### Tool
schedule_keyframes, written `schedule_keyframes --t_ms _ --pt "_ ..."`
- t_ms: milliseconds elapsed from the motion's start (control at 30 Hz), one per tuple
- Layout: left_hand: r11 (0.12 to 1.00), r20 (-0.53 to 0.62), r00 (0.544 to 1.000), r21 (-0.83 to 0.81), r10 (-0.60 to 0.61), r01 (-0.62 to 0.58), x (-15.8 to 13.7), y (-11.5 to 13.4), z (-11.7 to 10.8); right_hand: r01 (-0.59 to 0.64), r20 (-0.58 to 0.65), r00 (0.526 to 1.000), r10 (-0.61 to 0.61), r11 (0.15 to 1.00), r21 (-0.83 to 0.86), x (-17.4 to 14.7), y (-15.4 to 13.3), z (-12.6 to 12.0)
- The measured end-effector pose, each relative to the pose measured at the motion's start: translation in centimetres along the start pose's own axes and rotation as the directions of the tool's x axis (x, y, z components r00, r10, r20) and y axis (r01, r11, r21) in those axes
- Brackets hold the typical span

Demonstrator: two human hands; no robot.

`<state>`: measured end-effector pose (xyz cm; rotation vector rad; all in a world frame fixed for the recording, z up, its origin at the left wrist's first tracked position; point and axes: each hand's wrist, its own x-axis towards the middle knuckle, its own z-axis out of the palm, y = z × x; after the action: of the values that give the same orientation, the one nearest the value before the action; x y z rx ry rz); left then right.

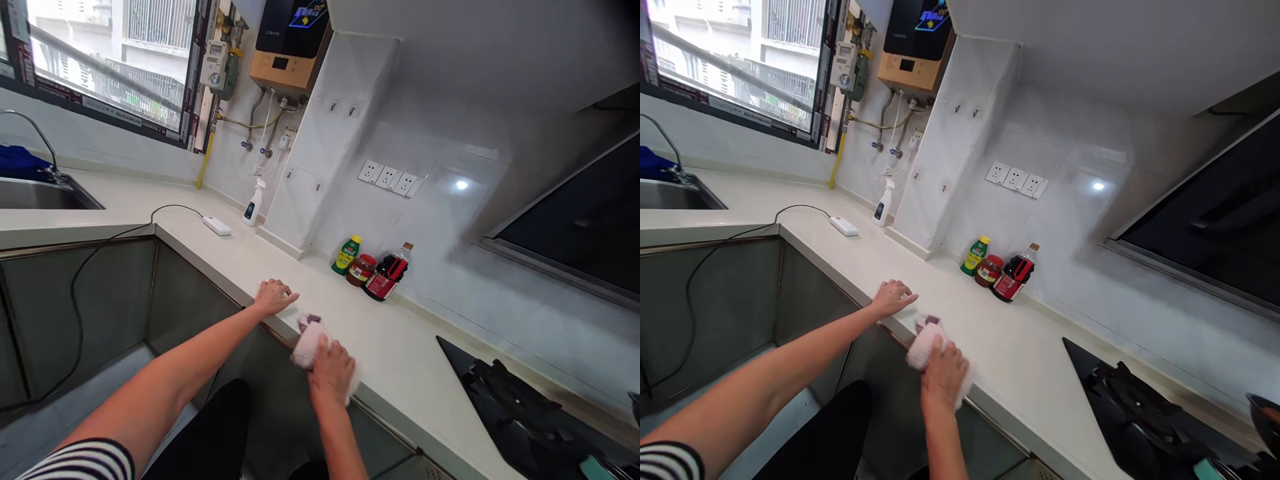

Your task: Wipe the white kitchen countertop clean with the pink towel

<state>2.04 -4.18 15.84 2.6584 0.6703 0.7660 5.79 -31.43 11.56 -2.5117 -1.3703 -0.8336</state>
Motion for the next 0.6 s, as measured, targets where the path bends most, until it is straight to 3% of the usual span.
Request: schedule_keyframes --t_ms 133,300,433,600 --pt "1.000 -0.034 0.999 0.013 -0.026 0.026 0.5 -0.2 0.5 0.086 -0.028 0.996 -0.086 0.996 0.017 0.4 -1.8 1.3" --pt "0.998 -0.064 0.996 0.034 -0.059 0.062 1.1 -0.7 1.0 0.105 -0.136 0.985 -0.103 0.995 0.002 0.8 -0.2 2.6" --pt "0.996 -0.080 0.994 0.044 -0.071 0.074 1.2 -0.8 1.2 0.012 -0.194 0.981 -0.017 1.000 -0.026 -2.9 4.7 2.7" --pt "0.997 -0.079 0.995 0.018 -0.068 0.069 1.1 -0.6 1.4 -0.165 -0.264 0.956 0.129 0.979 -0.116 -11.2 14.8 0.6"
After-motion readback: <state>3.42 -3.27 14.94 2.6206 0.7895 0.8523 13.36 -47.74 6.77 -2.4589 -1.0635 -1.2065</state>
